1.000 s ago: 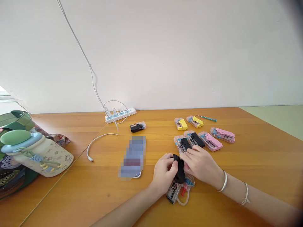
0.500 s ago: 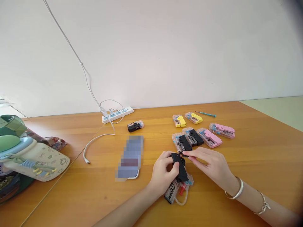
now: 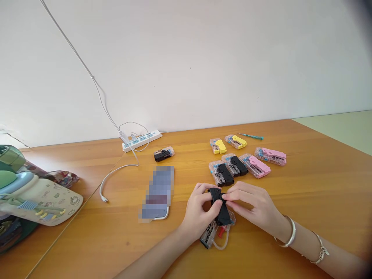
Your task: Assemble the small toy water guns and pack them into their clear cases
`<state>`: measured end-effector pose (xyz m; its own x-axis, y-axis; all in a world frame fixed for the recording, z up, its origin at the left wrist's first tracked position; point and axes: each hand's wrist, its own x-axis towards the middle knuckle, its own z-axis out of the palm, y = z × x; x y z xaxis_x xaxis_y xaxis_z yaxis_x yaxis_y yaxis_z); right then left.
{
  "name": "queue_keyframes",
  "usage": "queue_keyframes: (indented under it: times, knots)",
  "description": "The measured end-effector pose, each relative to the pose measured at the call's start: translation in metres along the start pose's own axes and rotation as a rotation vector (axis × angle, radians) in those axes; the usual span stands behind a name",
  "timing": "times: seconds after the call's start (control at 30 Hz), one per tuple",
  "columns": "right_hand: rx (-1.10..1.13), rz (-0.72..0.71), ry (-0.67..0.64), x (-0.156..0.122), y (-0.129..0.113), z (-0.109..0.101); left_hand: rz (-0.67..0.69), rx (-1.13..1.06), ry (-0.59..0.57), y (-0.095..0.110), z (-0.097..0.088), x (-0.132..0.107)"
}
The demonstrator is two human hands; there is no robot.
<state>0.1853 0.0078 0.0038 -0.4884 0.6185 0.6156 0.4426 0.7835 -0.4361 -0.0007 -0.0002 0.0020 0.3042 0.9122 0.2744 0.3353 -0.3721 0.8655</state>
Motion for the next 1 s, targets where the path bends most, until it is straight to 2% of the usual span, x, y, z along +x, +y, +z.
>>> queue_keyframes:
  times: [0.3,0.5,0.73,1.0]
  knots:
    - [0.266,0.173,-0.019,0.006,-0.013,0.001,0.051,0.035,0.041,-0.001,0.002,-0.002]
    - [0.238,0.294,-0.05,0.001,-0.021,0.001,0.166,0.113,0.088,0.003,0.002,-0.004]
    - [0.272,0.366,-0.258,0.004,-0.019,-0.001,0.253,0.186,0.104,0.003,0.003,-0.006]
    - [0.429,0.436,-0.276,0.002,-0.018,0.003,0.233,0.2,0.076,0.001,0.002,-0.004]
